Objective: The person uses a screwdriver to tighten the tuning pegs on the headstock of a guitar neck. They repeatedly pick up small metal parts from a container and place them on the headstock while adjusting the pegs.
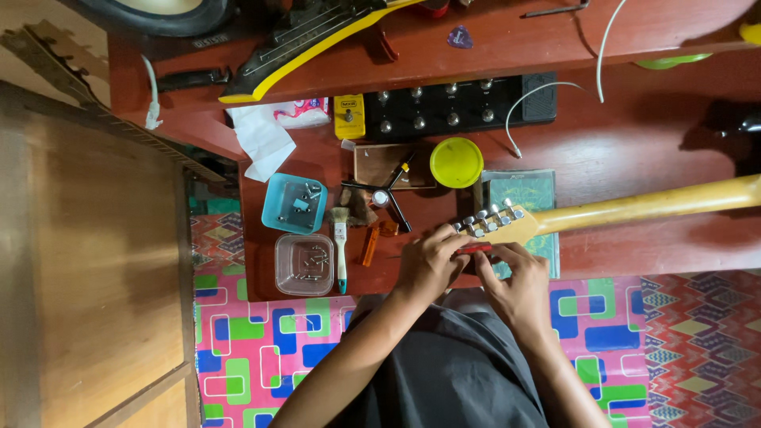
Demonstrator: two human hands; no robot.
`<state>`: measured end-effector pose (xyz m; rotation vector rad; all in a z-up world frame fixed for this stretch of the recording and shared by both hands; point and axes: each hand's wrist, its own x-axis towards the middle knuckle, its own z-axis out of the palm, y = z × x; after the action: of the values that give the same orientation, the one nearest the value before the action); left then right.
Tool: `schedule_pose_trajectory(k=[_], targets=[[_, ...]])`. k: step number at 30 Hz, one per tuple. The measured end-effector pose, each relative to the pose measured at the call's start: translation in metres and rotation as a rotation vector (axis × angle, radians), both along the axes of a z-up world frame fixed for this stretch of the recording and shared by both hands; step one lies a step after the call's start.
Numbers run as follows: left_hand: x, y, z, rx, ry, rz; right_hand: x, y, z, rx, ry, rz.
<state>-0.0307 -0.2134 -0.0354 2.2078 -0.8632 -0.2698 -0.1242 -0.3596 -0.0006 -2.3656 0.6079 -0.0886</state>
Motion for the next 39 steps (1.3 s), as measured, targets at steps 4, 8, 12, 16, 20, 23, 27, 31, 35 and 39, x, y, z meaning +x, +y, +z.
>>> schedule_pose_trajectory(k=[4, 8, 12, 16, 20, 23, 27, 31, 35, 39], targets=[[-0.006, -0.003, -0.010, -0.033, -0.009, 0.068, 0.014, 0.010, 0.029, 0.105, 0.031, -0.109], [-0.005, -0.003, -0.006, -0.046, -0.010, 0.084, 0.017, 0.004, 0.001, 0.477, -0.038, -0.265], [-0.009, -0.002, -0.040, -0.055, -0.232, 0.122, 0.011, 0.008, 0.015, 0.860, -0.288, -0.332], [-0.007, -0.012, -0.029, -0.184, -0.257, 0.231, 0.008, -0.014, 0.031, 0.776, -0.521, -0.325], [-0.010, -0.016, -0.047, -0.279, -0.181, 0.241, 0.013, -0.023, 0.044, 0.414, -0.663, -0.201], [-0.011, -0.018, -0.031, -0.325, -0.068, 0.246, 0.013, -0.026, 0.042, 0.247, -0.663, -0.136], [-0.009, -0.016, -0.011, -0.343, 0.026, 0.229, 0.013, -0.030, 0.038, 0.230, -0.727, -0.075], [-0.008, -0.016, -0.001, -0.352, 0.080, 0.233, 0.016, -0.032, 0.029, 0.242, -0.789, -0.039], [-0.007, -0.015, 0.001, -0.355, 0.109, 0.247, 0.016, -0.036, 0.027, 0.224, -0.766, 0.014], [-0.009, -0.015, 0.002, -0.366, 0.114, 0.252, 0.017, -0.035, 0.032, 0.193, -0.735, 0.017]])
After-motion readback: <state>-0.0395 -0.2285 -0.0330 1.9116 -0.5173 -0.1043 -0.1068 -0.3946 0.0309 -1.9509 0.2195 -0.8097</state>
